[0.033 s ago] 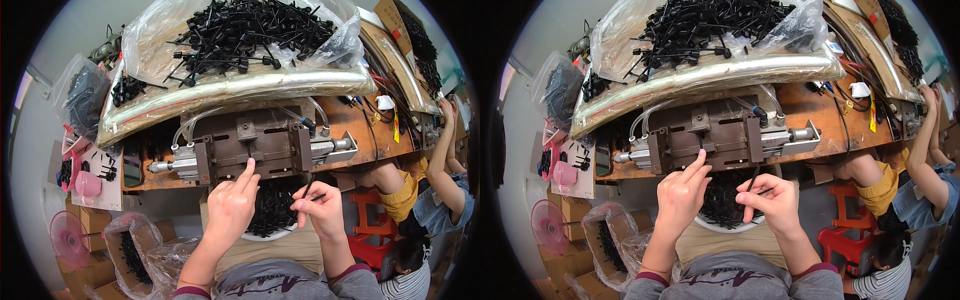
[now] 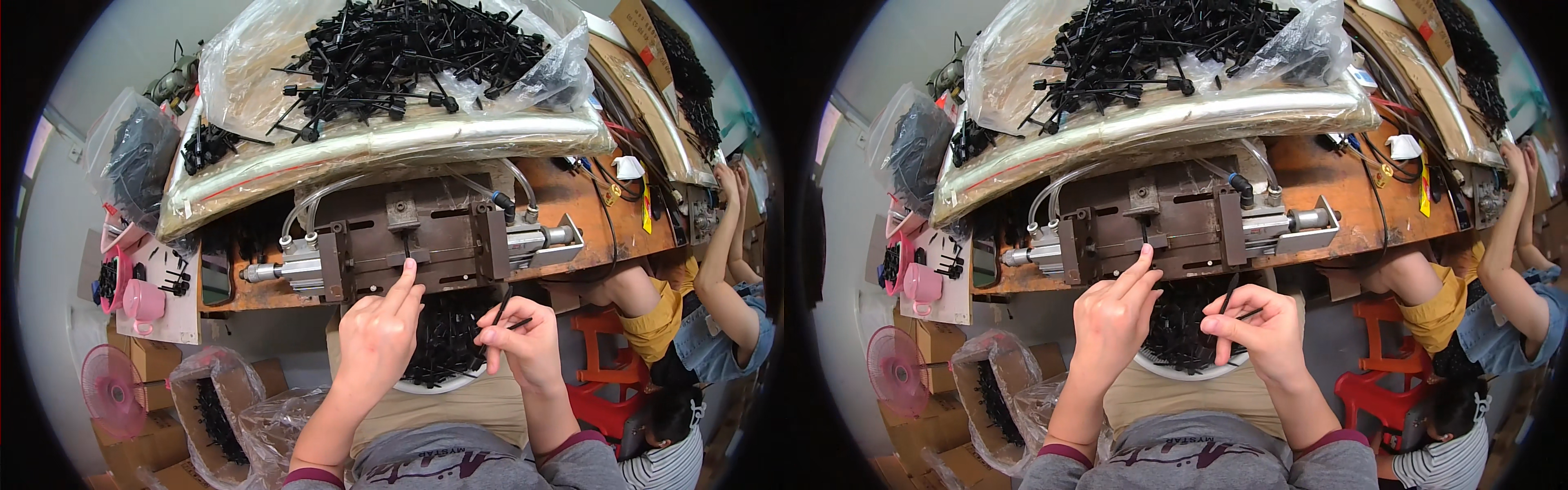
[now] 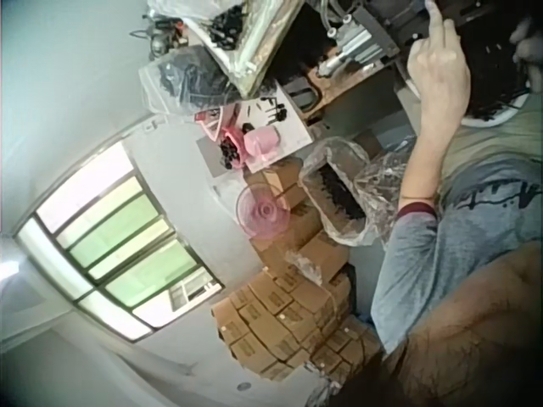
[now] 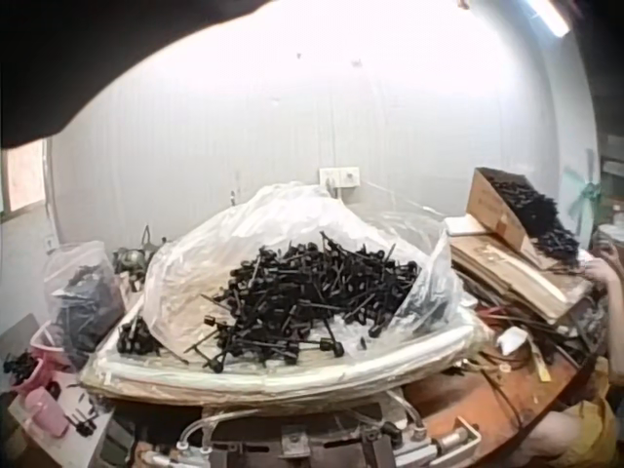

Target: Manually assembling small black plastic components using a workbench fixture.

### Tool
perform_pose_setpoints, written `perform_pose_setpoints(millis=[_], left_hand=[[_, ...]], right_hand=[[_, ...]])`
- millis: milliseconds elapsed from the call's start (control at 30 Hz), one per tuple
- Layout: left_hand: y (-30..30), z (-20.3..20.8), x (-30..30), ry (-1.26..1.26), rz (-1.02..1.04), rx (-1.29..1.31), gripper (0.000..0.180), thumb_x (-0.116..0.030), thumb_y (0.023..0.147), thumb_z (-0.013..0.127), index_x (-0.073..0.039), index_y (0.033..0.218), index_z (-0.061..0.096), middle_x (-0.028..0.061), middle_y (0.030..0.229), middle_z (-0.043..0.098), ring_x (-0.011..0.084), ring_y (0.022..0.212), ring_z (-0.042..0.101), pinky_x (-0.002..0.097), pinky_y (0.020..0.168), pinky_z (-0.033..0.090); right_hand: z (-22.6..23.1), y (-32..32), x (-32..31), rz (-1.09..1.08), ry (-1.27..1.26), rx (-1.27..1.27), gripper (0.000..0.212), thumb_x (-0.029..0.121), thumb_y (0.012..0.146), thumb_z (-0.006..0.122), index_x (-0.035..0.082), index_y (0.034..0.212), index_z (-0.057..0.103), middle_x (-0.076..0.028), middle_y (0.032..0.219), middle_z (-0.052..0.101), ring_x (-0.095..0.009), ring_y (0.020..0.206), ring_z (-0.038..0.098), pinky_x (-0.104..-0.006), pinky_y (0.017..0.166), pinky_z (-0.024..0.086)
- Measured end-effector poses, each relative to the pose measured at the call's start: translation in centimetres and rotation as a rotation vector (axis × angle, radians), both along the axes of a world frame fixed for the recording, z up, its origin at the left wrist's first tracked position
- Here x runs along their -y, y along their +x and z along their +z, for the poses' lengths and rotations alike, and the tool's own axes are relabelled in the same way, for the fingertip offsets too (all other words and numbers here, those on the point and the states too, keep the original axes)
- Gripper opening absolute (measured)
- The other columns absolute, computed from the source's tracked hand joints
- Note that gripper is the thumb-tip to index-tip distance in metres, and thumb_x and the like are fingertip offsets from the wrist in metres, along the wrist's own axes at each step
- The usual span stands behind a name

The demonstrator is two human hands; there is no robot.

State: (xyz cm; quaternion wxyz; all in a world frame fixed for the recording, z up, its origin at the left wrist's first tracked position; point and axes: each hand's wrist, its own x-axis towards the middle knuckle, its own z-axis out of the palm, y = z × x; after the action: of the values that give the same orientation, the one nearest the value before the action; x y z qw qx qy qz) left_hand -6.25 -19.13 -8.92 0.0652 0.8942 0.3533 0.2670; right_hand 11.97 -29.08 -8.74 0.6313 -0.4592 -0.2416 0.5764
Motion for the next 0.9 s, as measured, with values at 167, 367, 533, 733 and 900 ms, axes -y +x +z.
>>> perform_pose_setpoints(millis=[167,367,533,733,900], left_hand=[[-0.1,0.1,0.0,-0.002,-0.012,0.021,0.022,-0.008,0.073,0.078,-0.003,0.094,0.072,0.0097,0.116,0.070,0.0204,0.064,0.066,0.0286,0.061,0.052],[-0.7,1.7,2.6,-0.236,-0.353,0.450,0.035,-0.015,0.068,0.085,-0.006,0.100,0.074,0.0096,0.096,0.072,0.0171,0.068,0.068,0.0279,0.058,0.053],[-0.3,1.4,3.6,-0.183,-0.411,0.437,0.032,-0.011,0.066,0.086,-0.006,0.096,0.075,0.0042,0.087,0.068,0.0162,0.068,0.066,0.0267,0.056,0.053],[-1.4,1.8,4.2,-0.302,-0.399,0.454,0.029,-0.008,0.067,0.085,-0.006,0.095,0.076,0.0050,0.086,0.067,0.0159,0.068,0.066,0.0256,0.054,0.053],[-1.8,1.8,4.6,-0.314,-0.420,0.407,0.031,-0.007,0.067,0.085,-0.005,0.096,0.076,0.0058,0.089,0.067,0.0163,0.068,0.067,0.0270,0.057,0.055]], right_hand=[[-0.5,-0.2,-0.1,-0.016,0.043,-0.039,0.016,-0.009,0.079,0.072,-0.001,0.077,0.058,-0.017,0.080,0.070,-0.014,0.047,0.061,-0.0216,0.039,0.044],[-0.8,-0.7,-0.2,-0.050,0.061,-0.067,0.019,-0.008,0.080,0.072,0.000,0.077,0.056,-0.017,0.078,0.069,-0.012,0.046,0.060,-0.0208,0.037,0.043],[-0.9,-1.5,-0.5,0.021,0.106,-0.019,0.011,0.000,0.088,0.067,-0.004,0.084,0.057,-0.018,0.075,0.067,-0.016,0.043,0.058,-0.0230,0.035,0.043],[-0.5,-0.8,-0.6,0.050,0.082,-0.099,0.029,0.018,0.101,0.053,-0.007,0.112,0.063,-0.018,0.085,0.068,-0.015,0.050,0.060,-0.0234,0.045,0.048],[0.1,-0.7,-0.8,0.116,0.081,-0.085,0.030,0.017,0.102,0.052,-0.008,0.115,0.063,-0.018,0.086,0.068,-0.014,0.051,0.060,-0.0224,0.048,0.048]])
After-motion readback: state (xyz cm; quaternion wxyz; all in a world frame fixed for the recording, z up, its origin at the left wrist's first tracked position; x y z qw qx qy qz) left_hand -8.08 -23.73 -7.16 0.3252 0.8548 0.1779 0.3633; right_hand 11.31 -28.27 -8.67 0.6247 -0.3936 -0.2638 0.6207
